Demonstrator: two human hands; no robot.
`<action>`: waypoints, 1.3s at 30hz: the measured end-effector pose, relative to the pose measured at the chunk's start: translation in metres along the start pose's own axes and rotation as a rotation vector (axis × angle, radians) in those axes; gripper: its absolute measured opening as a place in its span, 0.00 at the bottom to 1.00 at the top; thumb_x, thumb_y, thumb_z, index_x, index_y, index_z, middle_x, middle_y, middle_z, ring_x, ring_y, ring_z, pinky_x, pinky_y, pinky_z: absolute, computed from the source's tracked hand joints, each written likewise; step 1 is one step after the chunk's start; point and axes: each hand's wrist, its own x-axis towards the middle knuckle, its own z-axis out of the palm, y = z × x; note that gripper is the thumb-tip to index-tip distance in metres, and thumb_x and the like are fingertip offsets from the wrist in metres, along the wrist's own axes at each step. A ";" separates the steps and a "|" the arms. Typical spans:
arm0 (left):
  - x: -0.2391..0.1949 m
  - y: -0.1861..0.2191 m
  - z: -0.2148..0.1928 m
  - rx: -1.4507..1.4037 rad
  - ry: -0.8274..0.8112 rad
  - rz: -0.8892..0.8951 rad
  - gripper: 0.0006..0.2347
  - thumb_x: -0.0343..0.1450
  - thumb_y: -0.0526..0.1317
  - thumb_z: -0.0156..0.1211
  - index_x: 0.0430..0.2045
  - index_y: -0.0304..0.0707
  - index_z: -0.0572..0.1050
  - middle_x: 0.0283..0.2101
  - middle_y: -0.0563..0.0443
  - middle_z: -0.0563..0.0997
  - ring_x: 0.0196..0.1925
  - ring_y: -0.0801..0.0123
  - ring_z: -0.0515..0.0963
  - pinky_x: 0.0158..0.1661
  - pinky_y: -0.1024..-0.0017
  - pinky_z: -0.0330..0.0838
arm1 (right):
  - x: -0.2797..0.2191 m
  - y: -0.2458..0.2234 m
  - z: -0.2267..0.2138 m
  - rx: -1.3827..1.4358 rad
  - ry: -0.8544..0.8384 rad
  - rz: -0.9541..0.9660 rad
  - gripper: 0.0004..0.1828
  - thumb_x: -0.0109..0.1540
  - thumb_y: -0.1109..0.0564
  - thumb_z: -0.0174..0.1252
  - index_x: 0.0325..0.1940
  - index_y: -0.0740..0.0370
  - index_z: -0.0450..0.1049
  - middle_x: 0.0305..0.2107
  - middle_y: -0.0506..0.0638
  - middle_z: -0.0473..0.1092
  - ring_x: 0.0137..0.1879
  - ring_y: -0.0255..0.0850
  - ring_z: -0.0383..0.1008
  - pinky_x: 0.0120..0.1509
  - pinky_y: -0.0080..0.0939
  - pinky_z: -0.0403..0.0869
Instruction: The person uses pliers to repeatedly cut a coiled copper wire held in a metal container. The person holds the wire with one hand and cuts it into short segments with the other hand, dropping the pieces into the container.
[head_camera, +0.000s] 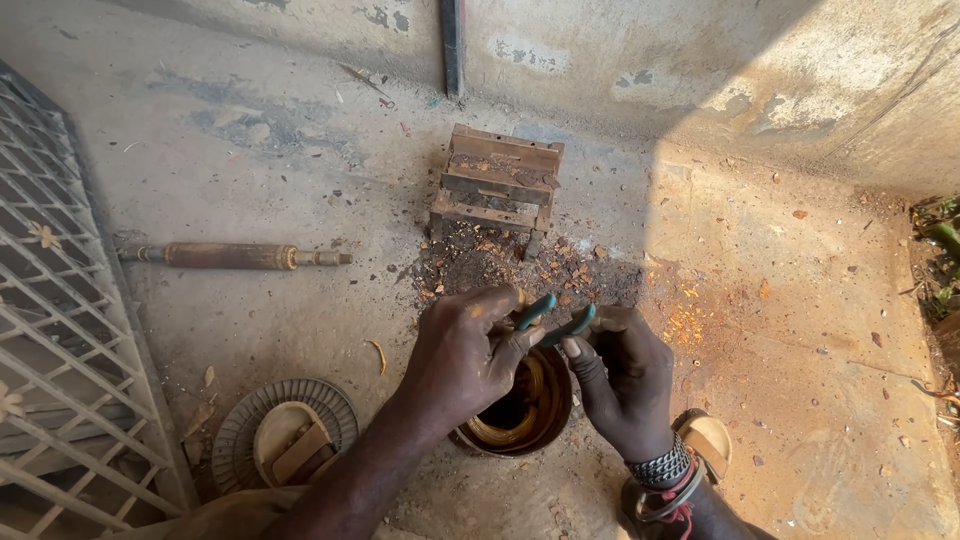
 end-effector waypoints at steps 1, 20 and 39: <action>0.000 0.000 -0.001 -0.021 -0.019 -0.034 0.07 0.72 0.36 0.65 0.27 0.31 0.77 0.24 0.45 0.80 0.21 0.71 0.81 0.18 0.72 0.74 | 0.001 0.000 0.002 0.024 -0.014 -0.012 0.13 0.64 0.58 0.63 0.50 0.65 0.71 0.38 0.49 0.75 0.38 0.33 0.79 0.41 0.31 0.78; -0.019 -0.017 -0.024 0.009 0.037 -0.360 0.07 0.72 0.39 0.62 0.36 0.33 0.77 0.29 0.46 0.86 0.29 0.69 0.86 0.31 0.70 0.81 | 0.017 0.052 0.023 0.334 -0.069 0.202 0.07 0.69 0.63 0.54 0.50 0.64 0.67 0.40 0.54 0.78 0.39 0.36 0.79 0.40 0.35 0.80; -0.020 -0.011 -0.022 0.066 -0.068 -0.468 0.08 0.73 0.40 0.60 0.36 0.32 0.75 0.23 0.47 0.83 0.24 0.68 0.85 0.25 0.65 0.77 | 0.024 0.051 0.024 0.221 -0.138 0.256 0.06 0.68 0.61 0.55 0.48 0.64 0.68 0.37 0.51 0.78 0.37 0.33 0.79 0.39 0.33 0.80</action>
